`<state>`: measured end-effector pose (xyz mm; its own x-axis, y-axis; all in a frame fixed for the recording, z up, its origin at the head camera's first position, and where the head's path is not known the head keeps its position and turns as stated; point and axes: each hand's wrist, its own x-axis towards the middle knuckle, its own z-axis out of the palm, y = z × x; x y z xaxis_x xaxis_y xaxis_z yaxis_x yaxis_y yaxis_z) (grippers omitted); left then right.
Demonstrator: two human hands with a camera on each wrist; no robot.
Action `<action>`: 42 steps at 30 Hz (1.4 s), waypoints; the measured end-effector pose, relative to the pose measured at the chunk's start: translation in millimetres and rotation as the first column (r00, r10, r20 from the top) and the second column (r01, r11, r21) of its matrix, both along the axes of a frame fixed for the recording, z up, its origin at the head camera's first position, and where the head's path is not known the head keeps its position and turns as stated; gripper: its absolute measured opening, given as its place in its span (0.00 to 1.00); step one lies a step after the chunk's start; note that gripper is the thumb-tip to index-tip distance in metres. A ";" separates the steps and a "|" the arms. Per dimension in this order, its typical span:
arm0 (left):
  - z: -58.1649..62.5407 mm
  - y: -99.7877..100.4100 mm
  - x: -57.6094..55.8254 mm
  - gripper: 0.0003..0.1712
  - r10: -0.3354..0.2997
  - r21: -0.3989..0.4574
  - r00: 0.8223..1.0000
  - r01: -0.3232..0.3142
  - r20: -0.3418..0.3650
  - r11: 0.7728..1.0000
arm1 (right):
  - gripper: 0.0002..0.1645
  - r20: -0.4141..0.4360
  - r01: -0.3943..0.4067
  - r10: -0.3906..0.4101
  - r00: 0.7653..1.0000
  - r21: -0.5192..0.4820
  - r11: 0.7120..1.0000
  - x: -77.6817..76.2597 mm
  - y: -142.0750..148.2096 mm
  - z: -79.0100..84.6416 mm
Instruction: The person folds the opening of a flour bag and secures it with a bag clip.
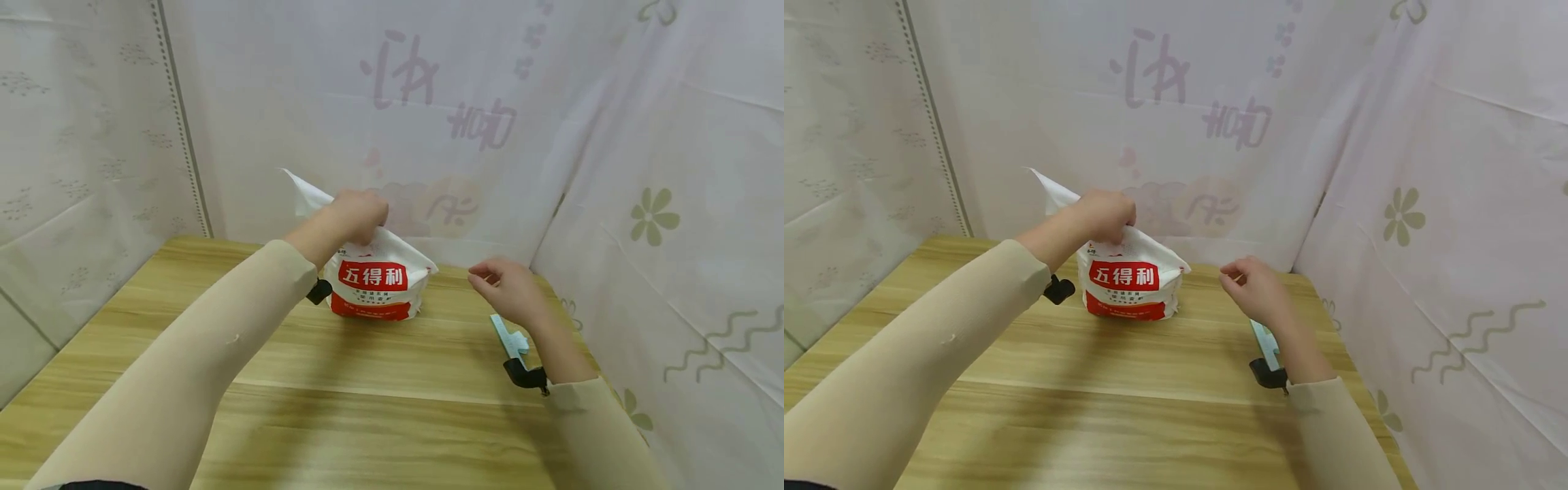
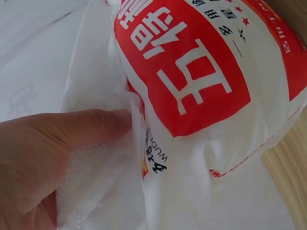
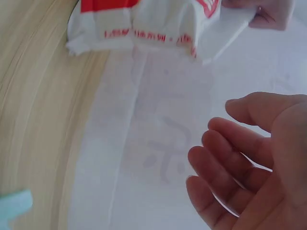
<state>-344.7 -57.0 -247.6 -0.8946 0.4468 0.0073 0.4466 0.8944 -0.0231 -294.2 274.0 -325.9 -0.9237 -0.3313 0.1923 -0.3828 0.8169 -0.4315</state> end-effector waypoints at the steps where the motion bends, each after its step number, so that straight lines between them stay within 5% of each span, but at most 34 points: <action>1: -0.6 0.6 -0.2 0.15 -0.001 -0.001 1.000 0.001 -0.002 1.000 | 0.21 0.004 0.003 -0.003 1.000 0.007 1.000 1.1 6.1 -0.1; 13: -2.8 4.2 -0.2 0.11 -0.020 -0.003 0.999 0.020 -0.027 1.000 | 0.23 0.142 0.075 -0.098 0.985 0.157 0.985 -0.6 78.6 -21.0; 21: -2.2 6.0 -1.5 0.13 -0.029 -0.011 0.999 0.029 -0.020 1.000 | 0.21 0.281 0.073 -0.136 0.950 0.222 0.972 -3.5 110.4 -43.7; 31: -1.9 3.1 0.8 0.13 -0.010 -0.002 1.000 0.010 -0.010 1.000 | 0.26 0.427 0.106 -0.212 0.879 0.258 0.960 -9.0 125.5 -66.8; 42: -1.4 -0.6 4.7 0.13 -0.002 0.011 1.000 0.002 0.002 1.000 | 0.24 0.436 0.110 -0.230 0.870 0.283 0.953 -10.6 123.0 -79.0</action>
